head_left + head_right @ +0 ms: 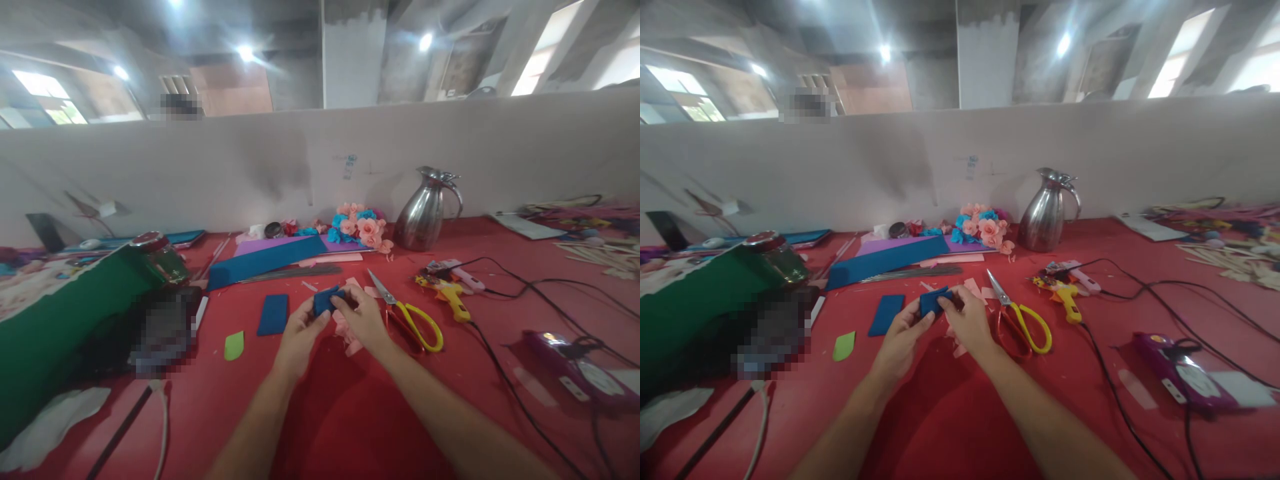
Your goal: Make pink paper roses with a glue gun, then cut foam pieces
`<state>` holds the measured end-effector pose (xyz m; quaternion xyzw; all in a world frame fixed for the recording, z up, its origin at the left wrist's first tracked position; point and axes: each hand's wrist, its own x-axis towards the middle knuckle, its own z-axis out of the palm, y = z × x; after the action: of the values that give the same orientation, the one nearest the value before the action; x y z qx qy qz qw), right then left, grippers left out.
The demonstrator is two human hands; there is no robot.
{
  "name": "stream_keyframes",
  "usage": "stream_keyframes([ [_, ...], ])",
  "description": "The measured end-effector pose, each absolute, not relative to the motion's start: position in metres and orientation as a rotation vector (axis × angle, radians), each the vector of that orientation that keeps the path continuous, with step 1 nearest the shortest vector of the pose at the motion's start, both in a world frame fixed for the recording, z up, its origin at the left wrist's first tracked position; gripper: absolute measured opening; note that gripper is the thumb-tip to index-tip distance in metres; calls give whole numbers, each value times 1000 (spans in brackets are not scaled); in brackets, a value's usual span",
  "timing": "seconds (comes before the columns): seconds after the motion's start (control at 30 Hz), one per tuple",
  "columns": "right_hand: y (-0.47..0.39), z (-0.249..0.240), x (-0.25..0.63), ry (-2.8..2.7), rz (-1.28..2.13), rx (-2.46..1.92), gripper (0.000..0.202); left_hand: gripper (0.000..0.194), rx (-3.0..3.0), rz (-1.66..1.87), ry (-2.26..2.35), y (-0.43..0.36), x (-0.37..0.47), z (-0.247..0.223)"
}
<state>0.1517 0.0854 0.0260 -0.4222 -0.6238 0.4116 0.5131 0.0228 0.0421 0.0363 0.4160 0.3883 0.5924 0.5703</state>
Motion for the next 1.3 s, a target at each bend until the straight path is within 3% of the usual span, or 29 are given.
stream_keyframes([
  [0.33,78,29,151,-1548,636,-1107,13,36,1031,1413,926,40,25,39],
  [0.77,72,32,148,-1497,709,-1099,15,28,1019,1491,931,41,27,36],
  [1.1,75,34,152,-1569,559,-1012,13,21,1154,1528,1064,43,20,33],
  [1.23,80,38,157,-1725,712,-883,22,33,1393,1521,1199,42,14,30],
  [1.3,81,40,158,-1817,803,-825,14,41,1529,1477,1236,42,12,28],
])
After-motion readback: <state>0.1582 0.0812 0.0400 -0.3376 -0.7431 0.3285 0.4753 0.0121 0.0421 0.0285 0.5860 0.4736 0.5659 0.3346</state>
